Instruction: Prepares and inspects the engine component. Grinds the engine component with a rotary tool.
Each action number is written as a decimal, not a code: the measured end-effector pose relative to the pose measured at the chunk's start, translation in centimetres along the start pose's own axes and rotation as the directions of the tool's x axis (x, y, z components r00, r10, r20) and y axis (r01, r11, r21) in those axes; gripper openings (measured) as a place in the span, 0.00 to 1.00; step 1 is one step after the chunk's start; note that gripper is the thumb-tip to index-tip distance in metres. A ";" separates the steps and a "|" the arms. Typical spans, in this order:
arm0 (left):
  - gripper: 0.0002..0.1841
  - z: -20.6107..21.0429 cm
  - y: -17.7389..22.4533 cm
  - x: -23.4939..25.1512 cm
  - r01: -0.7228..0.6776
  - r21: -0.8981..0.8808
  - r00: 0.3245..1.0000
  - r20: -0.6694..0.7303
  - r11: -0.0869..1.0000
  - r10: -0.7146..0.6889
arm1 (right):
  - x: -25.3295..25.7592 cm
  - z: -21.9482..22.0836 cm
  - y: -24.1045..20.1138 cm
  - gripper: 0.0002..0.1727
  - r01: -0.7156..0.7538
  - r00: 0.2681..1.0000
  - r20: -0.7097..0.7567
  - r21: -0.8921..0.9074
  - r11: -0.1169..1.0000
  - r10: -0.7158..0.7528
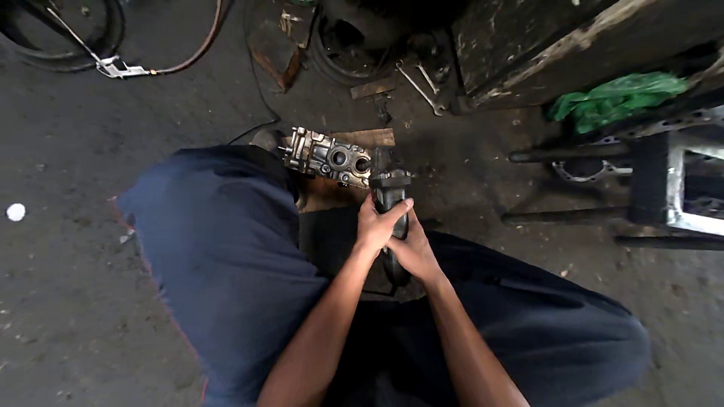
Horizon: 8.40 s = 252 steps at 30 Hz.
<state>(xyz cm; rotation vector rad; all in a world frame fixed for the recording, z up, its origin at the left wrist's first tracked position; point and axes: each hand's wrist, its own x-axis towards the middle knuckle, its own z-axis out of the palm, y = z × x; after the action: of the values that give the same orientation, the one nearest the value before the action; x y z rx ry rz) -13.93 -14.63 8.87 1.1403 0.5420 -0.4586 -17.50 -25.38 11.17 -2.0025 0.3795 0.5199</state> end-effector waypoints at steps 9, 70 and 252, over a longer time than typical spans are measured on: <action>0.31 0.2 0.5 -0.3 0.000 -0.053 1.000 -0.025 0.999 -0.002 | 0.1 -0.5 -1.1 0.56 -0.008 1.000 0.016 -0.107 0.994 0.010; 0.36 1.5 1.9 -3.1 0.030 -0.177 0.996 0.092 0.984 -0.014 | -2.8 -2.0 -3.0 0.52 0.082 0.994 -0.061 -0.063 0.995 -0.086; 0.29 0.7 -3.0 -3.0 0.041 -0.362 0.996 -0.058 0.931 -0.066 | -2.3 -0.5 -0.6 0.49 0.079 0.988 -0.043 -0.670 0.738 -0.145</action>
<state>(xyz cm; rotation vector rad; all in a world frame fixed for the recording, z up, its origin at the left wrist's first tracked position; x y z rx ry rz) -17.95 -16.14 8.73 0.7914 0.6883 -0.3491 -19.05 -25.45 13.04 -2.7413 0.1206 0.5324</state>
